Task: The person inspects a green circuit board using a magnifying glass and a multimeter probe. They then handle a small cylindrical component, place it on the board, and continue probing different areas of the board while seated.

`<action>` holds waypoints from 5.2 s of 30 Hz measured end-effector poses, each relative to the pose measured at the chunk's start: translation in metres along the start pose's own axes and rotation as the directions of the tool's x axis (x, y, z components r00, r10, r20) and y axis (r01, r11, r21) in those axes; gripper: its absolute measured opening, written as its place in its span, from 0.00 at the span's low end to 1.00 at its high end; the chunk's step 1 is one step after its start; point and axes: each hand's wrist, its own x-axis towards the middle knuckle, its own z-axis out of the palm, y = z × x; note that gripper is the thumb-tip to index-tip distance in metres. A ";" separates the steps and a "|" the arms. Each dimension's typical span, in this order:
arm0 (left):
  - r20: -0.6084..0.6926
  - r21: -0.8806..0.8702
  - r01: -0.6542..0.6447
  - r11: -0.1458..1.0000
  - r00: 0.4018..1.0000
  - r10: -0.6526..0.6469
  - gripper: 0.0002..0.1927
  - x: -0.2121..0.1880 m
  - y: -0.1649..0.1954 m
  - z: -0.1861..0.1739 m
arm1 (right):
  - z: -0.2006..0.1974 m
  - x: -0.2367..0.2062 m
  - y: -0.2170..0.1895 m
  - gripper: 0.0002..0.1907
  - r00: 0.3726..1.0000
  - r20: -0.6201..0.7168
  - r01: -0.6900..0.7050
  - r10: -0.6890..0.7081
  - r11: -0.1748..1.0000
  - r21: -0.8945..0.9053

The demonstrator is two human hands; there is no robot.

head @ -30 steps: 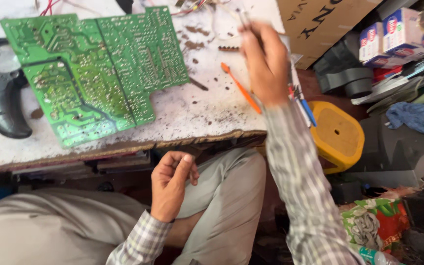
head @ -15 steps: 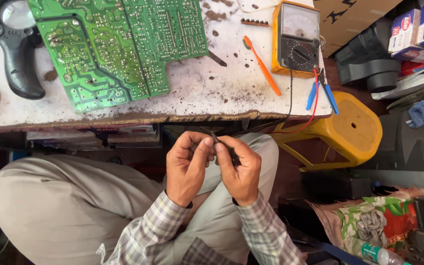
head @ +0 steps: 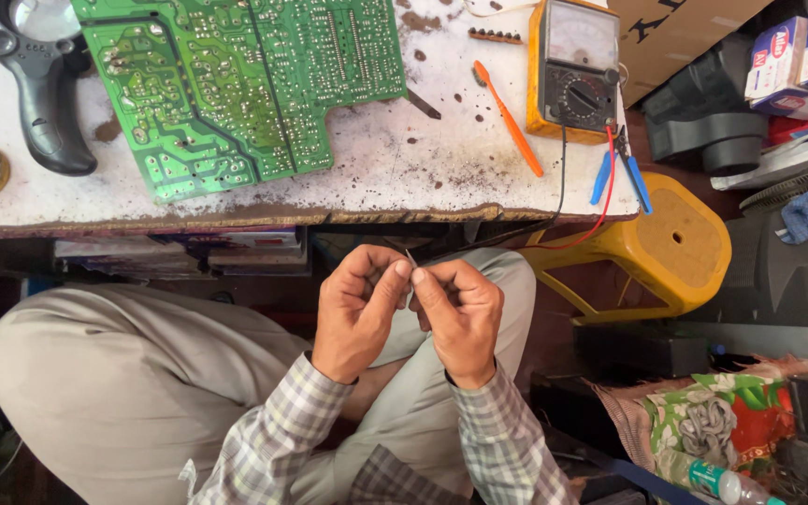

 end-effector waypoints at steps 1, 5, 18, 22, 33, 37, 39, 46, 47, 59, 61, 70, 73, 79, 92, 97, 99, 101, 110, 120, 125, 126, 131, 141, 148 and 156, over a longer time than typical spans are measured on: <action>0.010 -0.012 0.015 1.000 1.000 -0.015 0.05 0.000 -0.001 -0.003 | 0.000 0.000 0.002 0.08 0.999 0.015 -0.035 0.034 0.998 0.047; 0.026 -0.106 0.087 0.991 0.996 -0.085 0.05 0.000 -0.006 -0.011 | 0.004 -0.002 0.007 0.09 0.999 0.033 -0.041 0.039 0.997 0.062; -0.049 -0.131 0.077 0.988 0.995 -0.084 0.06 -0.005 -0.016 -0.017 | 0.018 -0.008 0.012 0.09 0.999 0.000 -0.042 0.042 0.998 0.050; -0.046 -0.194 0.088 0.977 0.994 -0.098 0.06 -0.004 -0.015 -0.019 | 0.016 -0.011 0.009 0.08 1.000 -0.001 -0.018 0.018 1.000 0.016; -0.006 -0.152 0.046 0.987 0.999 -0.047 0.05 -0.005 -0.006 -0.019 | 0.000 0.001 -0.003 0.06 0.926 0.152 0.376 -0.344 0.864 -0.335; 0.005 -0.119 0.029 0.993 1.000 -0.028 0.04 -0.005 -0.004 -0.019 | 0.001 0.004 -0.007 0.05 0.902 0.195 0.431 -0.385 0.830 -0.354; 0.015 -0.106 0.029 0.994 1.000 -0.027 0.04 -0.003 -0.004 -0.019 | 0.001 0.005 -0.009 0.04 0.906 0.197 0.423 -0.376 0.829 -0.365; 0.035 -0.065 0.066 0.996 0.997 -0.064 0.04 -0.003 -0.007 -0.022 | 0.002 0.001 -0.008 0.04 0.907 0.192 0.422 -0.376 0.819 -0.389; 0.033 -0.057 0.069 0.996 0.997 -0.067 0.04 -0.003 -0.009 -0.022 | 0.003 -0.001 -0.007 0.04 0.908 0.168 0.418 -0.383 0.812 -0.408; 0.018 -0.178 0.075 0.981 0.997 -0.073 0.02 -0.004 -0.016 -0.018 | 0.022 -0.015 0.010 0.04 0.897 -0.003 0.412 -0.442 0.838 -0.359; 0.020 -0.136 0.064 0.989 0.998 -0.062 0.03 -0.007 -0.011 -0.017 | 0.019 -0.016 0.013 0.03 0.920 0.016 0.382 -0.392 0.886 -0.263; 0.012 0.183 -0.172 0.968 0.985 0.173 0.04 -0.004 0.017 -0.014 | -0.001 -0.008 0.024 0.05 0.977 0.009 0.213 -0.213 0.977 0.003; 0.012 0.251 -0.214 0.944 0.976 0.218 0.05 -0.002 0.024 -0.012 | -0.003 -0.007 0.018 0.05 0.958 0.078 0.282 -0.275 0.953 -0.109; 0.068 0.428 -0.334 0.840 0.938 0.339 0.07 -0.001 0.034 -0.013 | -0.002 -0.002 -0.001 0.04 0.934 0.163 0.351 -0.318 0.901 -0.256; 0.067 0.448 -0.286 0.847 0.955 0.287 0.05 -0.001 0.029 -0.016 | -0.004 0.003 -0.002 0.06 0.948 0.190 0.301 -0.256 0.915 -0.268; 0.037 0.371 -0.214 0.904 0.976 0.216 0.03 -0.002 0.026 -0.018 | -0.004 -0.001 0.006 0.07 0.964 0.184 0.227 -0.191 0.953 -0.201; 0.018 0.376 -0.189 0.907 0.980 0.197 0.02 -0.003 0.025 -0.019 | -0.004 -0.002 0.008 0.06 0.980 0.143 0.155 -0.136 0.979 -0.130; -0.009 0.379 -0.154 0.913 0.985 0.170 0.01 -0.003 0.024 -0.019 | -0.005 0.000 0.010 0.05 0.989 0.086 0.127 -0.120 0.988 -0.092; 0.001 0.083 0.022 0.996 1.000 -0.022 0.04 -0.001 0.009 -0.024 | -0.006 0.004 0.004 0.04 0.944 0.148 0.329 -0.296 0.882 -0.337; 0.061 -0.080 0.097 0.992 0.994 -0.092 0.04 0.002 -0.003 -0.032 | 0.001 0.007 0.000 0.04 0.889 0.238 0.449 -0.392 0.848 -0.281; 0.067 -0.126 0.137 0.983 0.989 -0.129 0.04 0.003 -0.007 -0.032 | -0.001 0.003 0.006 0.04 0.930 0.200 0.350 -0.309 0.909 -0.227; 0.073 -0.145 0.135 0.980 0.989 -0.125 0.04 0.003 -0.008 -0.033 | -0.001 0.002 0.007 0.04 0.935 0.194 0.332 -0.298 0.926 -0.178; 0.077 -0.163 0.129 0.978 0.990 -0.118 0.03 0.003 -0.009 -0.034 | -0.001 0.002 0.008 0.04 0.942 0.155 0.327 -0.297 0.917 -0.230; 0.069 -0.123 0.101 0.987 0.993 -0.093 0.03 0.000 -0.010 -0.032 | 0.008 0.000 -0.003 0.04 0.874 0.184 0.486 -0.451 0.799 -0.353; 0.055 -0.108 0.113 0.988 0.993 -0.108 0.03 -0.002 -0.012 -0.031 | 0.008 -0.004 -0.002 0.03 0.875 0.178 0.481 -0.450 0.765 -0.428; 0.003 -0.079 0.102 0.992 0.995 -0.102 0.02 -0.009 -0.011 -0.026 | 0.013 -0.006 0.005 0.05 0.806 0.163 0.576 -0.569 0.691 -0.437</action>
